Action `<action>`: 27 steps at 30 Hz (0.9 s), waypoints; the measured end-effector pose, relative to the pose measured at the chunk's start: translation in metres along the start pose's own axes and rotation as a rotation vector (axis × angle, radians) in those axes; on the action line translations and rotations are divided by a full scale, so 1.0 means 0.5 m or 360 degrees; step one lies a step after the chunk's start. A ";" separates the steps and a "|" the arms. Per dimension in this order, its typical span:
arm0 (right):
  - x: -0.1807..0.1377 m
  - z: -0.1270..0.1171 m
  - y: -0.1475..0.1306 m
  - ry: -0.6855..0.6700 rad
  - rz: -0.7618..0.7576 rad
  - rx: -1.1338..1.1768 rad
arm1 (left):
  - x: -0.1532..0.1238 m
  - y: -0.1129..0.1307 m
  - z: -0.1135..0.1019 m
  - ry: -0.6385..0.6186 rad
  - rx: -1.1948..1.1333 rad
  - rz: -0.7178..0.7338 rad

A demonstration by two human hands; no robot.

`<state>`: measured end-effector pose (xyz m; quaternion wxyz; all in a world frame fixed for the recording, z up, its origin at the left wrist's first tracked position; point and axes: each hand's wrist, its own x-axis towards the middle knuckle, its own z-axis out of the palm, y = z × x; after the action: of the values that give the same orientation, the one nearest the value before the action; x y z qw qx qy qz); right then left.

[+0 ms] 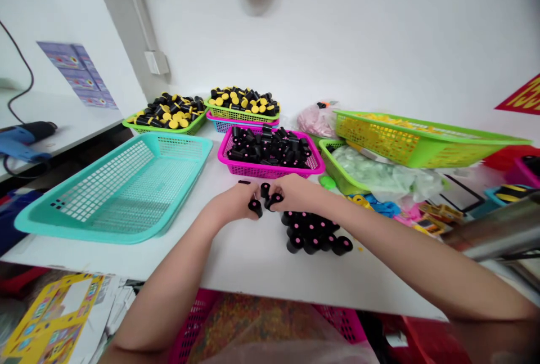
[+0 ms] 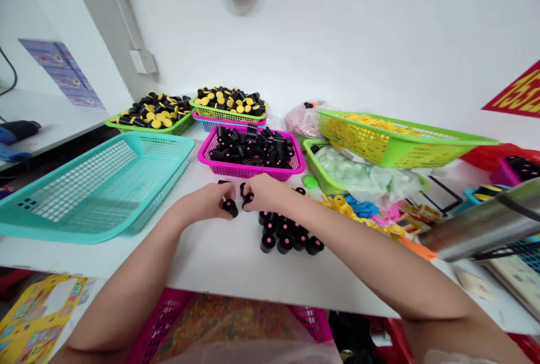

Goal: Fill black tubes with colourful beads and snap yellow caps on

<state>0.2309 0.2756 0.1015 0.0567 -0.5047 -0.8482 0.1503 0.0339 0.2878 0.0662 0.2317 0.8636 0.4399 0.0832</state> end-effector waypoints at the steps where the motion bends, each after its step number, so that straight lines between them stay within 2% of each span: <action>1: -0.006 0.009 0.001 -0.0030 0.0024 -0.0059 | 0.003 -0.001 0.006 -0.0039 0.0002 -0.0002; 6: -0.006 0.057 0.002 -0.0081 0.0039 -0.0175 | 0.015 -0.010 0.021 -0.0148 -0.0020 0.0035; 10: 0.003 0.080 0.005 -0.0064 0.0121 -0.0204 | 0.024 -0.001 0.033 -0.0133 -0.0009 0.0039; 16: 0.007 0.060 -0.001 -0.0052 0.0123 -0.0216 | 0.020 0.006 0.021 0.0004 0.0015 0.0061; 18: 0.012 0.047 0.007 0.0075 0.0050 -0.0189 | 0.020 -0.009 0.007 0.0149 0.0048 0.0000; 20: 0.022 0.040 0.023 0.0164 -0.0123 -0.0197 | 0.025 -0.029 -0.001 0.0310 0.0109 -0.0123; 22: 0.033 0.041 0.039 0.0142 -0.0311 -0.0286 | 0.033 -0.049 0.002 0.0416 0.0187 -0.0263; 24: 0.041 0.046 0.052 0.0068 -0.0405 -0.0408 | 0.043 -0.064 0.015 0.0453 0.0255 -0.0372; 27: 0.045 0.050 0.061 0.0061 -0.0376 -0.0484 | 0.053 -0.075 0.037 0.0434 0.0300 -0.0456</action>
<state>0.2392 0.3037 0.0670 0.0132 -0.4071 -0.9133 0.0032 0.0294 0.3219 0.0305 0.0977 0.7908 0.5913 0.1240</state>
